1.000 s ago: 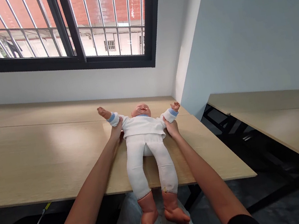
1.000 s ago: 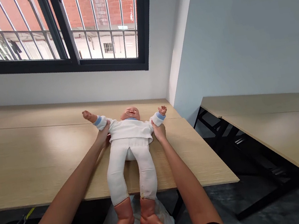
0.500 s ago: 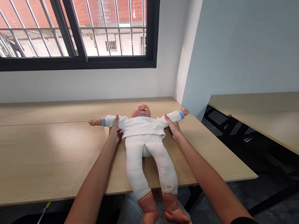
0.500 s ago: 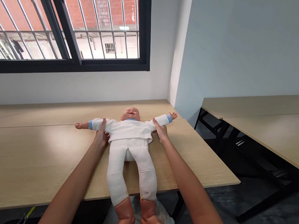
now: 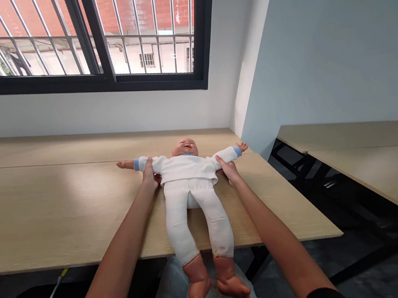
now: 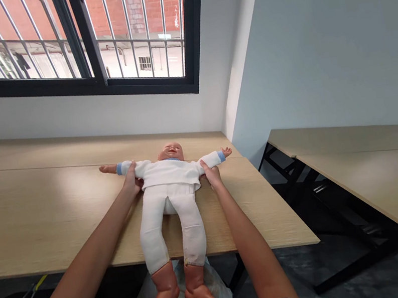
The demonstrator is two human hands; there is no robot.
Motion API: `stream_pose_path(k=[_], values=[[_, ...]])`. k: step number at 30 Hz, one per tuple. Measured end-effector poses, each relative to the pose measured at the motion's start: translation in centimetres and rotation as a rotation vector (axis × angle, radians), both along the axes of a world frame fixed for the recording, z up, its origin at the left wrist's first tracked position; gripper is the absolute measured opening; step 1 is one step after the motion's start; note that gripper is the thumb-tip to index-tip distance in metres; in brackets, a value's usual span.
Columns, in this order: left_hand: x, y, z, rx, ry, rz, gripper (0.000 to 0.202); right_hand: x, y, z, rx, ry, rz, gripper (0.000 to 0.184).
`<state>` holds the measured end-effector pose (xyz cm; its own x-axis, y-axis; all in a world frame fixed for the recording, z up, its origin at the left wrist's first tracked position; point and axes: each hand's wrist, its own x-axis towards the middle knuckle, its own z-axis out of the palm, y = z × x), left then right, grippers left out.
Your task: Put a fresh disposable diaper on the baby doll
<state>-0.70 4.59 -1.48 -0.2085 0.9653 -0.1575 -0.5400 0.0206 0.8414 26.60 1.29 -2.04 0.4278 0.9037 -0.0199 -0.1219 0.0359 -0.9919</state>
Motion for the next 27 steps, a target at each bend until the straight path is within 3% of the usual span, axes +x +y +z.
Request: stream_pose_path(k=[3,7,10,13,15,19,22,27], values=[[0.2,0.3,-0.7,0.018,0.125,0.063,0.025,0.1,0.3,-0.4,0.012,-0.077,-0.004,0.022],[0.5,0.1,-0.9,0.154,0.31,0.142,0.028,0.0,0.6,-0.7,0.053,-0.211,0.01,0.024],[0.5,-0.2,-0.7,0.256,0.417,0.177,0.045,-0.3,0.3,-0.7,0.097,-0.3,0.037,0.024],[0.5,-0.8,-0.4,0.362,0.621,0.148,0.063,-0.7,0.0,-0.4,0.144,-0.35,0.077,0.026],[0.5,-1.2,-0.1,0.415,0.771,0.11,0.064,-1.0,-0.3,-0.2,0.177,-0.36,0.094,0.03],[0.8,-1.8,0.1,0.445,0.88,0.074,0.064,-1.2,-0.8,0.3,0.247,-0.415,0.153,0.039],[0.9,-2.1,0.2,0.444,1.053,0.069,0.063,-1.1,-1.2,0.6,0.262,-0.592,0.24,0.041],[1.1,-2.7,0.5,0.429,1.337,0.036,0.066,-1.3,-1.8,0.5,0.137,-0.944,0.179,0.046]])
